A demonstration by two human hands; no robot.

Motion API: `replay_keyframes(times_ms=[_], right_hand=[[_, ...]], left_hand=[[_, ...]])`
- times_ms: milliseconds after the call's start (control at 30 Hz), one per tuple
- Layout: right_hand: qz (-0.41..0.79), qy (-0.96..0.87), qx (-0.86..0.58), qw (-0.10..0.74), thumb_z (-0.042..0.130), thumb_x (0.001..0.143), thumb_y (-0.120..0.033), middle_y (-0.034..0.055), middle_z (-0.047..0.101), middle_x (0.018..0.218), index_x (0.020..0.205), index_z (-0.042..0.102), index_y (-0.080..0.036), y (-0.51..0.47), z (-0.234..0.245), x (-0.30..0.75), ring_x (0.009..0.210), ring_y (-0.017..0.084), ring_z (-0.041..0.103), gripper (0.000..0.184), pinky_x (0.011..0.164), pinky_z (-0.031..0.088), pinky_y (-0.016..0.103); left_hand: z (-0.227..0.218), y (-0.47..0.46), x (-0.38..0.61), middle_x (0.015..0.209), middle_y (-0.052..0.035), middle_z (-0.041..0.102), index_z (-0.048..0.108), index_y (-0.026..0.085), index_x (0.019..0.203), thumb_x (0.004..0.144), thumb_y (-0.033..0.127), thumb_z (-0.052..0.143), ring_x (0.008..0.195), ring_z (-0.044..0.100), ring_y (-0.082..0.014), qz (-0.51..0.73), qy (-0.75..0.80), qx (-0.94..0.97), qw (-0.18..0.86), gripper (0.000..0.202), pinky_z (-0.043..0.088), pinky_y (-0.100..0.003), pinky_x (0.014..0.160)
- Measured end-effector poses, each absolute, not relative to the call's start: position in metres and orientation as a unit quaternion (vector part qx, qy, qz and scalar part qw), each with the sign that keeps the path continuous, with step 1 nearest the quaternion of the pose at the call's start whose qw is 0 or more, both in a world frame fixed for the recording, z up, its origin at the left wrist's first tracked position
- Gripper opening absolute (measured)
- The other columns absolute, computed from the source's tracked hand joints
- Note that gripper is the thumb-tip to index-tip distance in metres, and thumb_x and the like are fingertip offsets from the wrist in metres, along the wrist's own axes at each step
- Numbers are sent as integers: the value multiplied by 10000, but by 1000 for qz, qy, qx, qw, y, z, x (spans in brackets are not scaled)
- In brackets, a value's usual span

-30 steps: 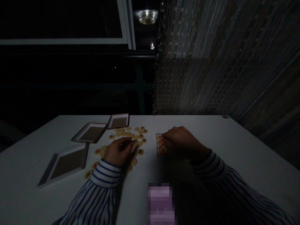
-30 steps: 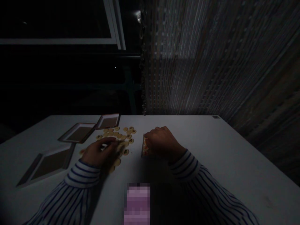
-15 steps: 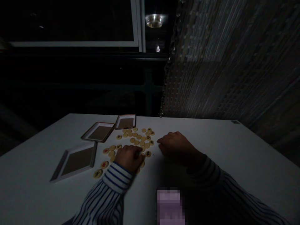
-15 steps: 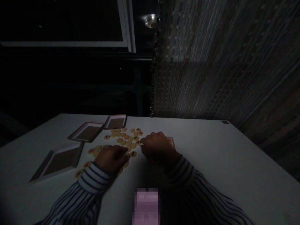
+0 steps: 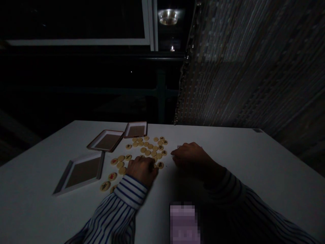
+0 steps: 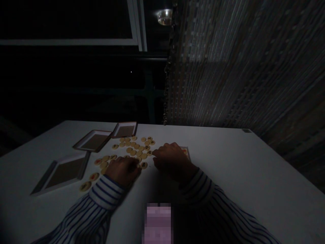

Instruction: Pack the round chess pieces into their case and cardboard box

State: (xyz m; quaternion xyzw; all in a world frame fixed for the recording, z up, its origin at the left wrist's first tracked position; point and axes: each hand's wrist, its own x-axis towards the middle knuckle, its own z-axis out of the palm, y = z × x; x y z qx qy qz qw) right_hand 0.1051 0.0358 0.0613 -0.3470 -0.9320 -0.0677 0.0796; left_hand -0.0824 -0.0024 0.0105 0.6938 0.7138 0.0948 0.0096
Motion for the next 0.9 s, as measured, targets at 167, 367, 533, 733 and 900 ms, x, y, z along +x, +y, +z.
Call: replay_keyframes(times_ms=[167,367,533,733,900], right_hand=[[-63,-932,-347,80,381,832,-273,59,635,844,994,570,-198,37,59,104,817,185,533,259,698,321,322],[-64,-927,-363,67,399,824,-271,73,633,866,993,575,-189,36,63,106,852,190,525,257,720,319,318],[-61,-922,-378,52,403,823,-274,74,637,894,997,578,-196,37,68,107,877,194,530,258,722,328,313],[-56,-917,-392,46,404,825,-279,68,640,890,1017,574,-201,38,72,110,874,192,534,268,731,331,318],[-60,-915,-394,68,411,821,-284,61,640,908,1009,575,-208,40,72,113,874,196,532,261,741,327,327]], left_hand=[[3,-1,-86,819,-56,671,645,238,845,671,353,514,831,568,-273,131,700,702,-12,246,402,-400,709],[5,-1,-86,829,-43,675,646,244,861,683,329,517,832,566,-258,176,680,711,-16,236,400,-397,746],[8,-2,-86,886,-43,664,609,224,935,709,316,511,858,557,-241,221,656,721,-23,262,396,-389,765],[8,-3,-86,900,-67,652,570,192,993,728,336,502,862,548,-232,273,630,726,-44,309,402,-382,746],[11,-5,-85,914,-67,647,549,186,1009,737,333,500,869,552,-224,301,615,727,-58,313,399,-371,757]])
